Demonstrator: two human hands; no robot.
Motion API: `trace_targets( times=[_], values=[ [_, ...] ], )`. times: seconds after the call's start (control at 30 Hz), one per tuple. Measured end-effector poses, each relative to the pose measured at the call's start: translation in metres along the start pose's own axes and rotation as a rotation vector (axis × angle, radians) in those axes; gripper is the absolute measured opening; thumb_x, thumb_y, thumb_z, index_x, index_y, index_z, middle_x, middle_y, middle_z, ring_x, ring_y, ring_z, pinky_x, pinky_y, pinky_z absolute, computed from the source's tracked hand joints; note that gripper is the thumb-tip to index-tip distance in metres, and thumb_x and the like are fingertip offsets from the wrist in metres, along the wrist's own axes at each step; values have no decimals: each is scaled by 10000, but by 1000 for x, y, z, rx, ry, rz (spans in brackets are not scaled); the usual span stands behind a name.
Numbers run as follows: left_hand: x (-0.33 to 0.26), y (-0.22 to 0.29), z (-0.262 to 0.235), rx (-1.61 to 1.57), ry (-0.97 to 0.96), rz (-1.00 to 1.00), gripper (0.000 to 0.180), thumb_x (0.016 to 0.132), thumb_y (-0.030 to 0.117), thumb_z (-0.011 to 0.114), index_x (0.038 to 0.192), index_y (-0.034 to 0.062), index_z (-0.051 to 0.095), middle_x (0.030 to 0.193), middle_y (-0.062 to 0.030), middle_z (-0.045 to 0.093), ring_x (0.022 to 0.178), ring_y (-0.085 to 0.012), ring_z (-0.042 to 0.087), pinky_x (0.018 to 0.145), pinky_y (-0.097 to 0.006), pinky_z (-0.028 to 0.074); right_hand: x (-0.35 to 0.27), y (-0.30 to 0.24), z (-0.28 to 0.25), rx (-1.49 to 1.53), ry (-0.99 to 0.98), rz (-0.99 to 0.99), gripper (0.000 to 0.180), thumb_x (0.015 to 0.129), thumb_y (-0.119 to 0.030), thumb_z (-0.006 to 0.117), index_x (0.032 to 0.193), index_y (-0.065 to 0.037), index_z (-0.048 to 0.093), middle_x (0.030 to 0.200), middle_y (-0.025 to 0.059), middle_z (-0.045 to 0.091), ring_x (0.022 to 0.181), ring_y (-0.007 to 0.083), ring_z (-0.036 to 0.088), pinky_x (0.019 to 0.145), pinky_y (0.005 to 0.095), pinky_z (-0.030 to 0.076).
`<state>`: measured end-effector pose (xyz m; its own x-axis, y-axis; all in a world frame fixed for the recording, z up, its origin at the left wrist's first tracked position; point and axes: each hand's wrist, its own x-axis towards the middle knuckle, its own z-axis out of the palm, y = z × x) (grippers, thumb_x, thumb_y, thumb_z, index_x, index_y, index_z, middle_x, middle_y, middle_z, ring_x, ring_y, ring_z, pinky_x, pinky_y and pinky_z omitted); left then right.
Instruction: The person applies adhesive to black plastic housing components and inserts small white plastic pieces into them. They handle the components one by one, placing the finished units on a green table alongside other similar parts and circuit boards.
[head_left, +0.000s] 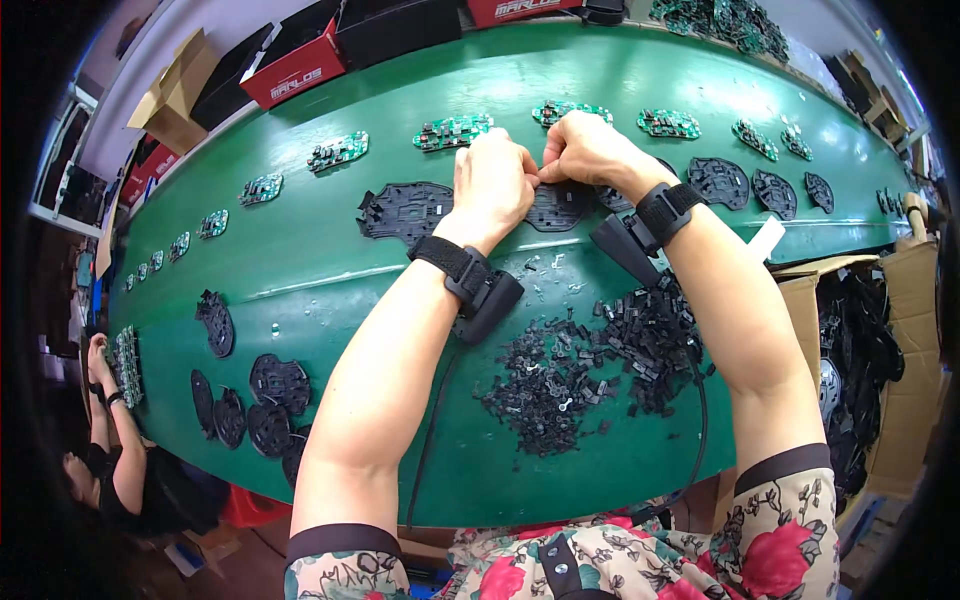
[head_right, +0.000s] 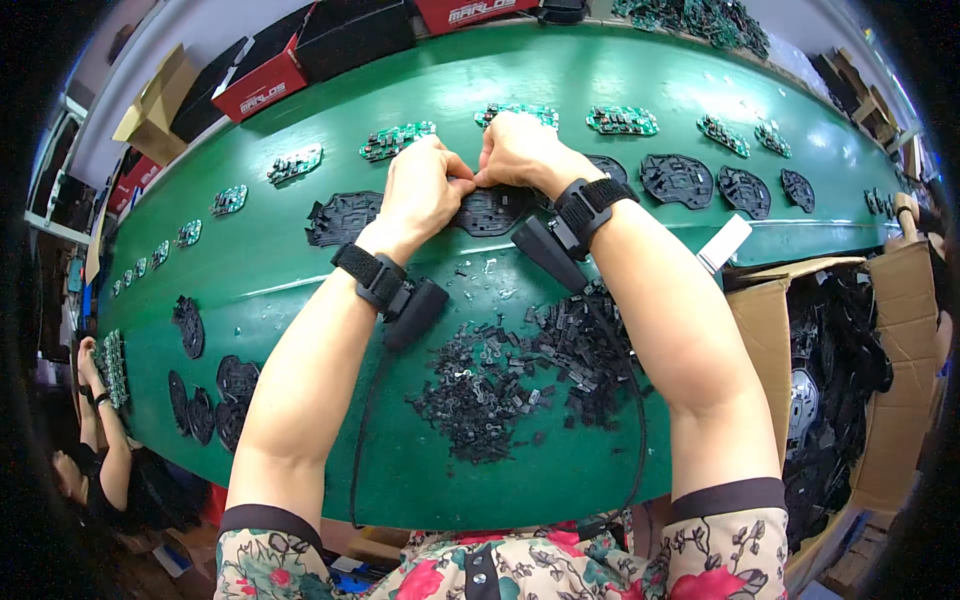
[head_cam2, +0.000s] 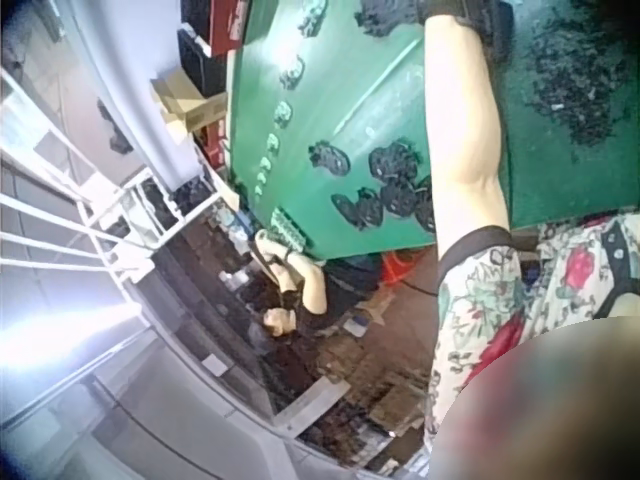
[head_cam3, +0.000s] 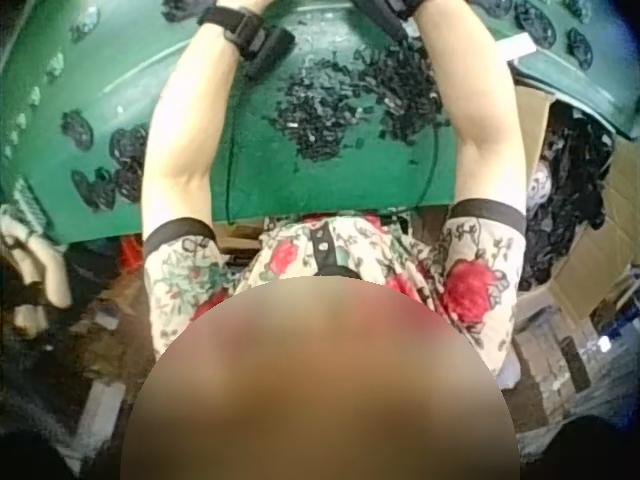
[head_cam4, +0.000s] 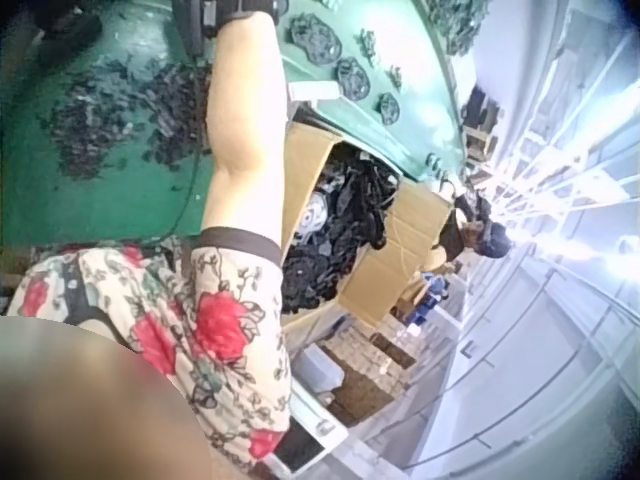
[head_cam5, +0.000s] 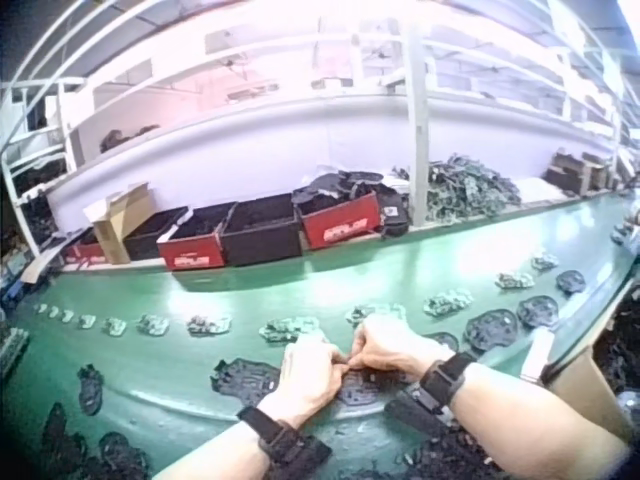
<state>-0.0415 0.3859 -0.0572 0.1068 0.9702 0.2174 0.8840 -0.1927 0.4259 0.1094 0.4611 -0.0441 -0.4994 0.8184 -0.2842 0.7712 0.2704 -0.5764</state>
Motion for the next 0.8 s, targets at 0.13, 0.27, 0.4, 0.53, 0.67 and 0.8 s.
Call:
trace_targets(
  times=[0.13, 0.27, 0.4, 0.53, 0.67, 0.8],
  values=[
    [0, 8, 4, 81, 5, 4, 92, 703, 95, 716, 778, 42, 721, 831, -141, 592, 849, -313, 605, 788, -401, 488, -2, 4, -2, -1, 9, 4, 236, 624, -271, 810, 776, -116, 718, 803, 82, 706, 799, 228, 677, 739, 343, 532],
    [-4, 8, 0, 55, 67, 12, 89, 720, 96, 711, 787, 36, 710, 831, -140, 596, 853, -311, 610, 781, -399, 489, -16, -4, -14, 70, 62, -15, 216, 668, -236, 791, 826, -99, 736, 811, 104, 709, 774, 227, 677, 725, 343, 534],
    [-13, 8, -20, -142, 31, -88, 109, 732, 121, 728, 798, 37, 707, 836, -141, 611, 836, -303, 615, 768, -386, 482, -28, -9, -23, 207, 141, -80, 214, 712, -208, 765, 872, -66, 743, 810, 134, 709, 745, 220, 674, 710, 341, 533],
    [-25, 7, -47, -215, 14, -90, 142, 738, 139, 746, 830, 39, 706, 809, -109, 627, 736, -213, 603, 692, -337, 484, -49, -35, -19, 219, 95, -197, 198, 762, -166, 708, 865, 3, 718, 725, 91, 679, 683, 137, 608, 651, 299, 489],
    [-36, 7, -71, -264, 10, -163, 151, 770, 154, 749, 853, 36, 706, 812, -71, 639, 698, -146, 593, 663, -293, 489, -51, -53, -8, 266, 79, -275, 212, 791, -189, 679, 844, 16, 691, 702, 81, 659, 665, 131, 589, 625, 298, 479],
    [-43, -12, -87, -491, -24, -280, 190, 814, 158, 736, 921, 5, 696, 822, -18, 652, 719, -82, 569, 663, -241, 474, -50, -77, 0, 276, 85, -271, 233, 816, -197, 648, 858, 31, 668, 703, 69, 644, 653, 127, 573, 603, 297, 468]
  ],
)
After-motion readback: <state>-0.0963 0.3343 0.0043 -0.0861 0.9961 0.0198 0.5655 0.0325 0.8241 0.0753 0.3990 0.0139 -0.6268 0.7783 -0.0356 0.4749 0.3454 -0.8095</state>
